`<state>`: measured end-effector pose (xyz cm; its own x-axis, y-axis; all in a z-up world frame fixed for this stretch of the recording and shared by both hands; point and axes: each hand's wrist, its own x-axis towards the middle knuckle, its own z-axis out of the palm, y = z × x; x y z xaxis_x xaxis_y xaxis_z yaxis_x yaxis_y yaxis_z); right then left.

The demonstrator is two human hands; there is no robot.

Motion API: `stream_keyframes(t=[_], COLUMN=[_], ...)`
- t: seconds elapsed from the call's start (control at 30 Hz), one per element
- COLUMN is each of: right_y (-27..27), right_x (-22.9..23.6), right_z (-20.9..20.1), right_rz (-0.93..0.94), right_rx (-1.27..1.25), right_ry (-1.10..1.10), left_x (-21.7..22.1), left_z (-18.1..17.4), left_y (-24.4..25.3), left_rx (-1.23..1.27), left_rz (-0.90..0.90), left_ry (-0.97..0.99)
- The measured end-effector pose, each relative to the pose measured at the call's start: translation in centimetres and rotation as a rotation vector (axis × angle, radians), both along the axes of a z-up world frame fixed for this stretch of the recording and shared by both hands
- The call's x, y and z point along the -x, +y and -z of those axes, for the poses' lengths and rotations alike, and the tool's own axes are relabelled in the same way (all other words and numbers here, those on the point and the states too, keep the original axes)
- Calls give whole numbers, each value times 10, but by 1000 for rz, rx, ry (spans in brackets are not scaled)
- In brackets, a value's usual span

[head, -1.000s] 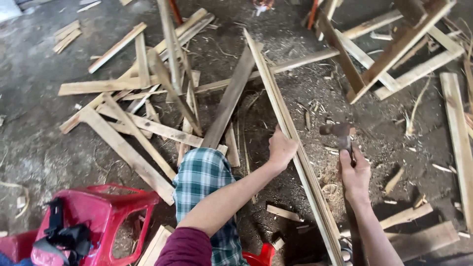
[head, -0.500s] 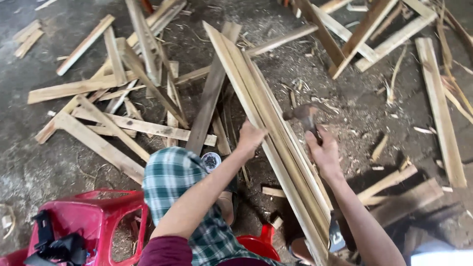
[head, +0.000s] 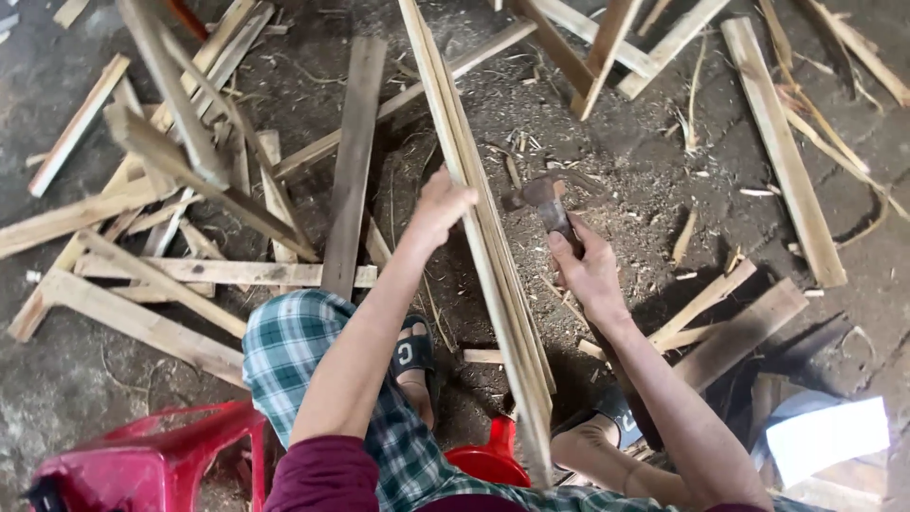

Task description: Assembling a wooden panel by hammering nails into several wooden planks.

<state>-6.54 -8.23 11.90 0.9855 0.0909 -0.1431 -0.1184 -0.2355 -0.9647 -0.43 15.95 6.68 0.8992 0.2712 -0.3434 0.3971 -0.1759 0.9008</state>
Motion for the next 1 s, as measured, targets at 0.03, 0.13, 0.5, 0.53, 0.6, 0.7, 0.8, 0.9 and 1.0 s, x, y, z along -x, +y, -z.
stream_keyframes(t=[0.03, 0.13, 0.5, 0.53, 0.6, 0.7, 0.8, 0.9, 1.0], right_y=[-3, -8, 7, 3, -1, -49, -111, -160, -173], right_x=[-3, -3, -14, -19, -29, -40, -3, 11, 4], right_z=[7, 16, 43, 51, 67, 209, 260, 351, 359], right_rz=[14, 5, 55, 54, 152, 211, 130, 186, -73], right_rx=[-6, 172, 92, 91, -198, -142, -21, -107, 787], right_ry=[5, -130, 28, 26, 332, 493, 600, 870, 678], left_x=[7, 22, 29, 28, 31, 34, 38, 34, 34], left_z=[-38, -111, -135, -136, -136, -137, -135, -96, -93], left_y=[-4, -13, -29, -28, -25, -20, -18, -7, -7], left_rx=[-6, 93, -88, -88, -81, -82, -35, -27, -31], left_rz=[14, 139, 141, 140, 149, 163, 136, 135, 138], left_ry=[5, -103, -97, -99, -114, -91, -112, -136, -134])
